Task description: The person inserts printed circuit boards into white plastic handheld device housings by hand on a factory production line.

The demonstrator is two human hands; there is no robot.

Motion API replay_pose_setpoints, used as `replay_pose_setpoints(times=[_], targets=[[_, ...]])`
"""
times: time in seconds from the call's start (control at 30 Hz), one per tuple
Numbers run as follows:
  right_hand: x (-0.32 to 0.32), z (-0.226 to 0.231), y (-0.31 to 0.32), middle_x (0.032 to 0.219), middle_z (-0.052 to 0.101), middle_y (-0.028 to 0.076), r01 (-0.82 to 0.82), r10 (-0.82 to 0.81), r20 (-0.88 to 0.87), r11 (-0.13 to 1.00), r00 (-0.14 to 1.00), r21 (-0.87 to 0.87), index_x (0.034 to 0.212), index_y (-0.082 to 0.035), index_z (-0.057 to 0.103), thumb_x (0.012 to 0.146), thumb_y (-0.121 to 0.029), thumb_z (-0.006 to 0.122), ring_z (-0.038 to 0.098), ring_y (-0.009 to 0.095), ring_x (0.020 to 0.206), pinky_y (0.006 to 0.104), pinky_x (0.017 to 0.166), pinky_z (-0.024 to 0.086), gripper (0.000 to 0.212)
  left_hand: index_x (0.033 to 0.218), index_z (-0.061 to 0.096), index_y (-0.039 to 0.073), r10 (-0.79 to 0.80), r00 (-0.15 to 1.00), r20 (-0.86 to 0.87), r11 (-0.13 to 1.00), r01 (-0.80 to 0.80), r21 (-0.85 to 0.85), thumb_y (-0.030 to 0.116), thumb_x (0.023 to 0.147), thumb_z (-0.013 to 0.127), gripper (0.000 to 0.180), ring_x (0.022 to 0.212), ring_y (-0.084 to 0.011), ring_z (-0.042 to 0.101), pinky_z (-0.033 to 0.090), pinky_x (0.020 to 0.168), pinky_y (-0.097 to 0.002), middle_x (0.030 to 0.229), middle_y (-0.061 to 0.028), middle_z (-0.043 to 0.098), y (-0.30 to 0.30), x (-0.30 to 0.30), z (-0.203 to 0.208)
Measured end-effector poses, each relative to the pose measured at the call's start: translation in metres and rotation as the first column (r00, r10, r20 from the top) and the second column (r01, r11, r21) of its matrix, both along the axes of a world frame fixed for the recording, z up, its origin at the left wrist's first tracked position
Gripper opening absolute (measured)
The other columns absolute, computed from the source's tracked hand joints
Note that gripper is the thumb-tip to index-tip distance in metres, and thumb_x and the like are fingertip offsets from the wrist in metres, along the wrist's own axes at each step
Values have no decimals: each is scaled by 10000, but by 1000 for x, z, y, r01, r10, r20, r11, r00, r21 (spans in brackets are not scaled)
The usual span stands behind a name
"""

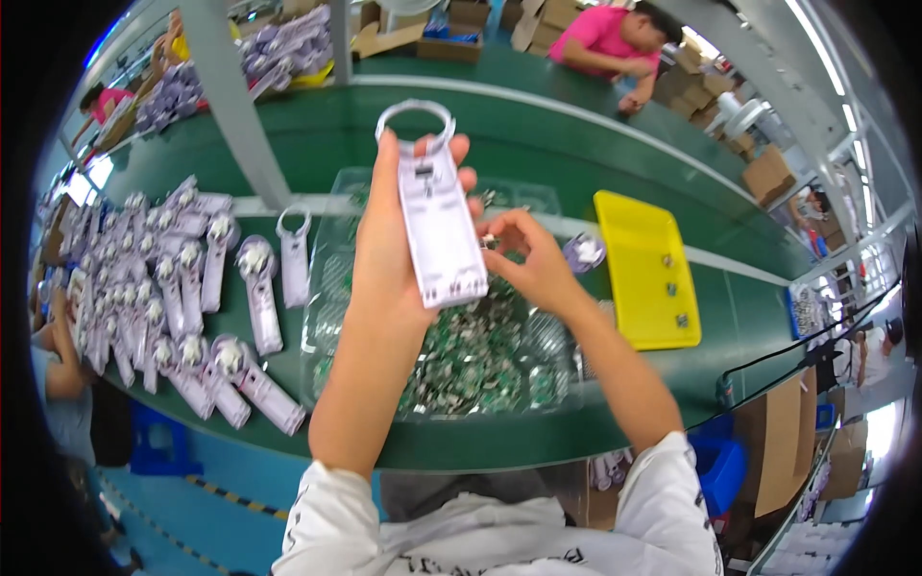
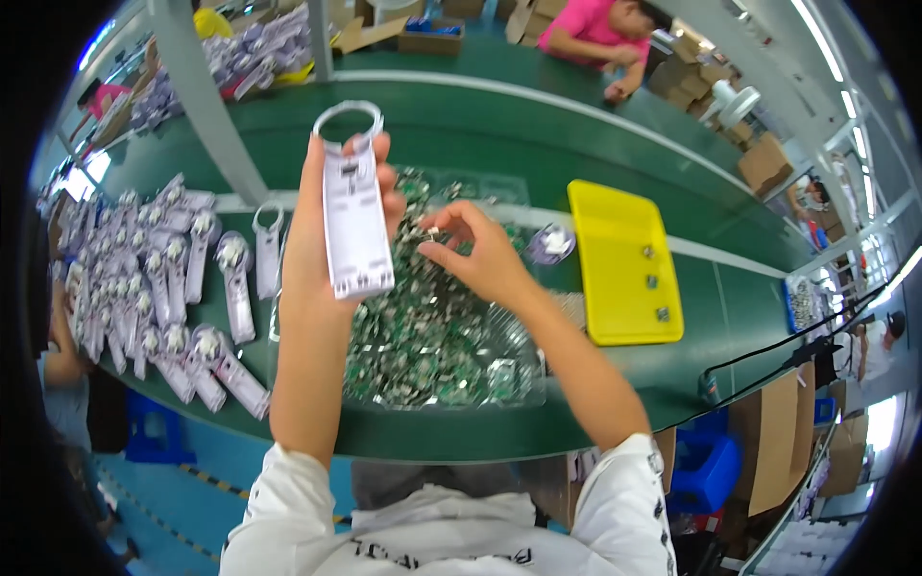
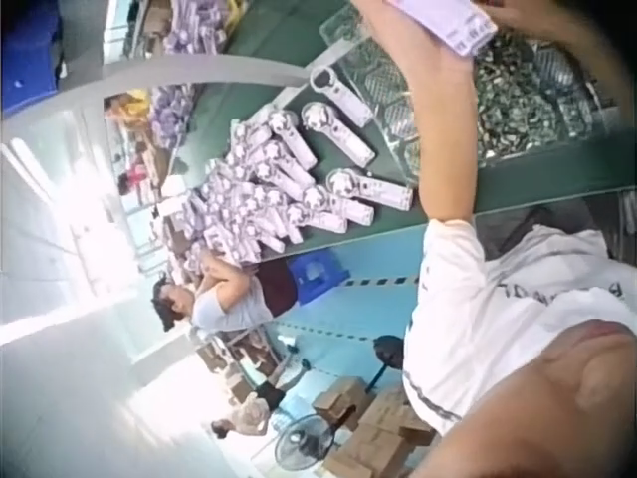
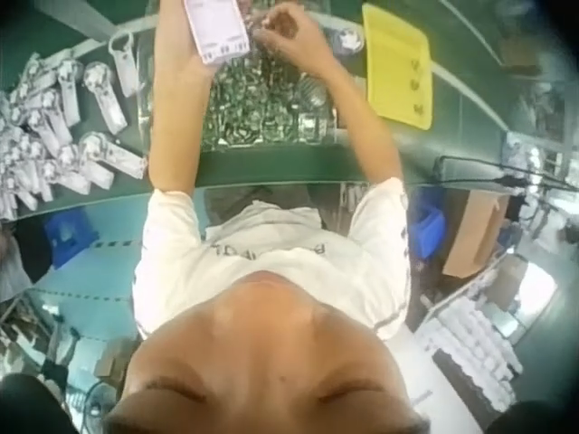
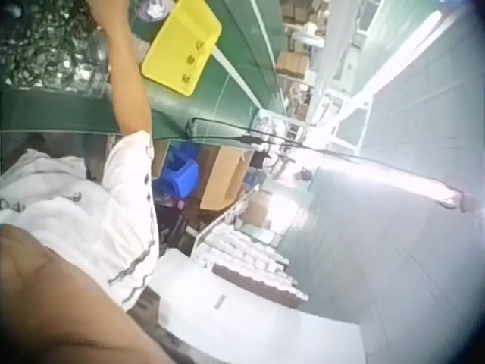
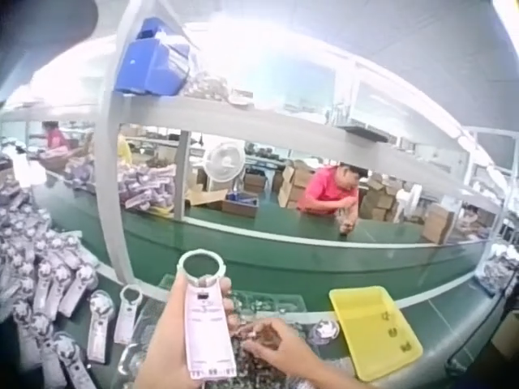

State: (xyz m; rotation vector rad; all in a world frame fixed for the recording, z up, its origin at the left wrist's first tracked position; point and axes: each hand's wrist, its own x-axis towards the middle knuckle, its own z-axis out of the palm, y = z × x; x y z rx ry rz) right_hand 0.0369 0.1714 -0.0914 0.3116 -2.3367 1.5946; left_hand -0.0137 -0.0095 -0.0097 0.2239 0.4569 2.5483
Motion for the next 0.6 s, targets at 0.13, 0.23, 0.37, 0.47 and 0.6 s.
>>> replay_pose_setpoints(times=[0.13, 0.23, 0.37, 0.47, 0.6], targets=[[20, 49, 5, 990, 664, 125, 75, -62, 42, 829, 997, -555, 1100, -3, 516, 868, -32, 667, 622, 132, 768, 241, 659, 499, 278, 1101, 553, 76, -9, 1000, 28, 991, 13, -134, 468, 976, 474, 419, 780, -150, 634, 556, 640, -302, 1055, -95, 657, 17, 21, 1], [34, 81, 8, 1081, 642, 157, 17, -88, -65, 712, 994, -702, 1137, 9, 532, 853, -24, 678, 650, 182, 881, 274, 767, 529, 321, 1107, 538, 71, -94, 995, 22, 987, 96, -130, 462, 981, 465, 416, 772, -150, 633, 553, 646, -296, 1040, -113, 658, 31, 31, -3], [46, 93, 2, 1201, 599, 193, -19, -39, -73, 748, 997, -663, 1141, 73, 564, 877, -24, 649, 628, 221, 1047, 299, 877, 523, 294, 1092, 548, 67, -155, 986, 57, 972, 162, -169, 472, 982, 452, 430, 746, -137, 634, 548, 632, -279, 986, -89, 663, 41, 39, -12], [57, 100, -4, 1196, 609, 210, 11, -29, -10, 643, 1000, -766, 1128, 77, 581, 936, -90, 590, 652, 201, 959, 288, 816, 549, 255, 1094, 549, 68, -172, 979, 105, 946, 194, -261, 488, 974, 462, 446, 727, -139, 635, 542, 615, -264, 940, -69, 659, 49, 49, -11], [61, 90, 9, 950, 677, 154, 20, -45, -28, 803, 999, -596, 1147, 57, 582, 999, -225, 507, 573, 90, 581, 217, 529, 486, 328, 1105, 548, 78, -237, 970, 61, 947, 244, -208, 491, 981, 443, 443, 777, -128, 628, 532, 665, -274, 967, -64, 646, 51, 48, -15]])
